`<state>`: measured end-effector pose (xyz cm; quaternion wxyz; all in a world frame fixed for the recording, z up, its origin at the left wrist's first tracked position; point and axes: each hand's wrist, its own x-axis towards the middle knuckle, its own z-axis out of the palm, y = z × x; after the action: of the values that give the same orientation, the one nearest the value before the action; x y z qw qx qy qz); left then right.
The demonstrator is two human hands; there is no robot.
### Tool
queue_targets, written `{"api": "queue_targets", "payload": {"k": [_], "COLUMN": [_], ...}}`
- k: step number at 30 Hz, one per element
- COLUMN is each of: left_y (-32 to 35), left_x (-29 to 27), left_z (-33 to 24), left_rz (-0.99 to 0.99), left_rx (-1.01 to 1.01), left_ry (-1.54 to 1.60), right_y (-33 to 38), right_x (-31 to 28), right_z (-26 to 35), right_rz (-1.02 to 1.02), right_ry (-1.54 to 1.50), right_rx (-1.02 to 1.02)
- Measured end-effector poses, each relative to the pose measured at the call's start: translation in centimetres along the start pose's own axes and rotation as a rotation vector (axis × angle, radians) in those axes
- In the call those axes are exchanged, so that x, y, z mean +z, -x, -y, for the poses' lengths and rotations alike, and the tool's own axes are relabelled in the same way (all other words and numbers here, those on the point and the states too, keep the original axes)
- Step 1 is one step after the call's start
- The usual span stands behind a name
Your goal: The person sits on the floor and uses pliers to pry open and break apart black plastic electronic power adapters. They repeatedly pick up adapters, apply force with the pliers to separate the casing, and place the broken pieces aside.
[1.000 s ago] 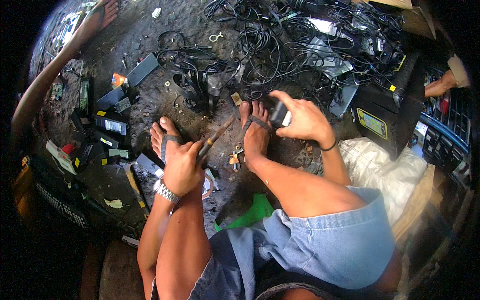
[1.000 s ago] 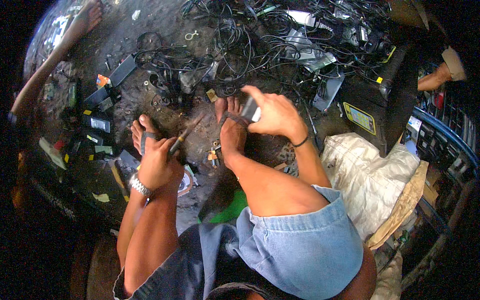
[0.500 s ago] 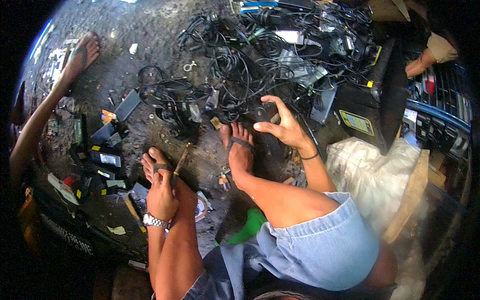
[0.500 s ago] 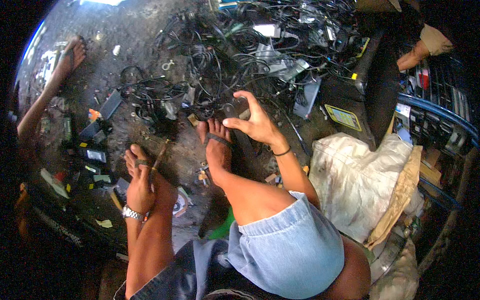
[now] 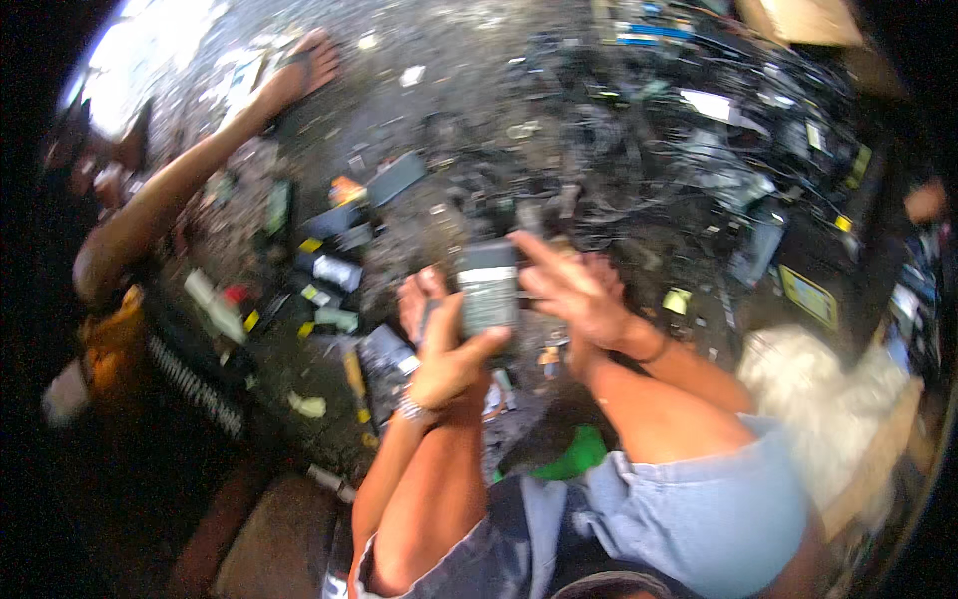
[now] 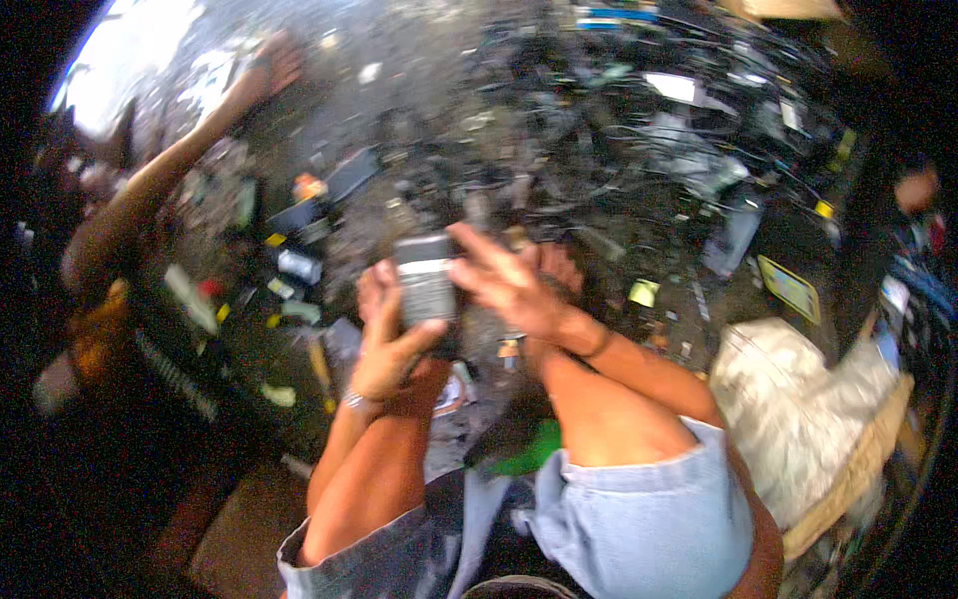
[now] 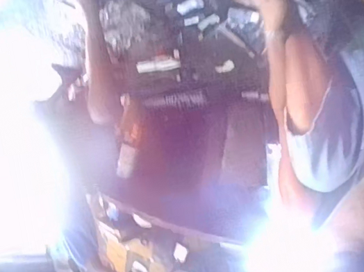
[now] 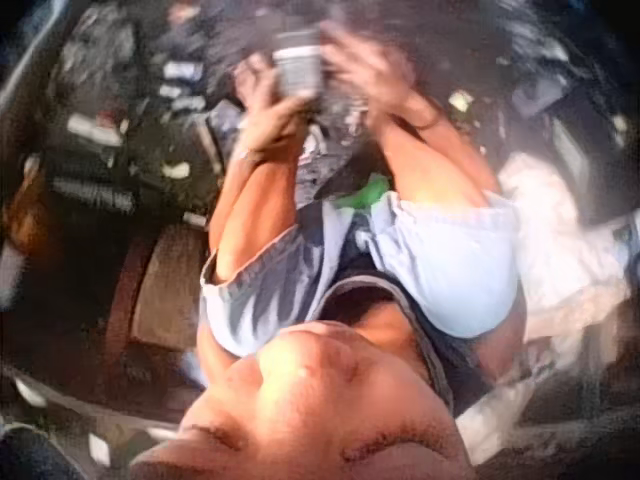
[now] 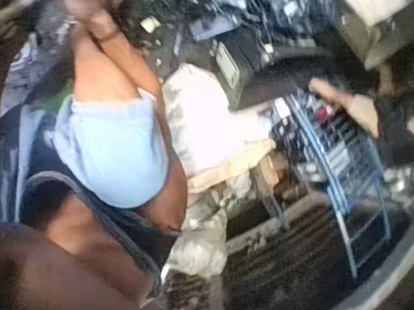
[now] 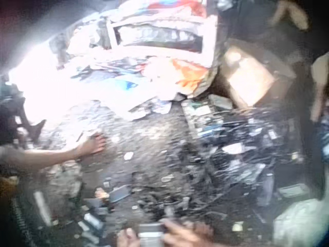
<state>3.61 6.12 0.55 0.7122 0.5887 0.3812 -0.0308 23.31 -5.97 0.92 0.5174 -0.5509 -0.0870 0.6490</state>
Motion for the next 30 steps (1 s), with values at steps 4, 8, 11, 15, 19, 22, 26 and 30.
{"api": "queue_targets", "payload": {"k": [4,8,11,15,19,22,26,30], "left_y": [1.4,3.4,6.3,7.1,3.5,2.0,-0.6,-0.3], "left_x": [-5.3,-11.9,-16.7,-18.7,-11.4,-5.9,-1.5,-1.0], "left_z": [4.4,6.8,8.5,9.1,7.6,4.4,5.5,3.7], "left_rz": [-0.474,-0.858,-1.024,-1.188,-0.723,-0.237,-0.002,0.074], "left_rx": [-0.192,-0.08,-0.168,0.141,0.214,0.382,0.483,0.423], "left_ry": [0.446,0.211,0.101,-0.994,-0.359,-0.777,-1.093,-1.079], "right_y": [-0.9,0.9,2.4,4.7,6.8,4.1,1.0,-3.9], "right_x": [-3.3,-9.1,-13.6,-18.3,-23.2,-25.5,-29.6,-26.7], "right_z": [-0.1,1.0,0.6,2.8,8.4,12.1,14.4,14.9], "right_rz": [-0.157,-0.579,-0.751,-0.964,-1.352,-1.383,-1.246,-1.317], "right_ry": [0.326,0.361,0.265,0.353,0.85,1.247,1.693,1.815], "right_rx": [-0.39,-0.553,-0.582,-0.71,-0.785,-0.793,-0.547,0.008]}}
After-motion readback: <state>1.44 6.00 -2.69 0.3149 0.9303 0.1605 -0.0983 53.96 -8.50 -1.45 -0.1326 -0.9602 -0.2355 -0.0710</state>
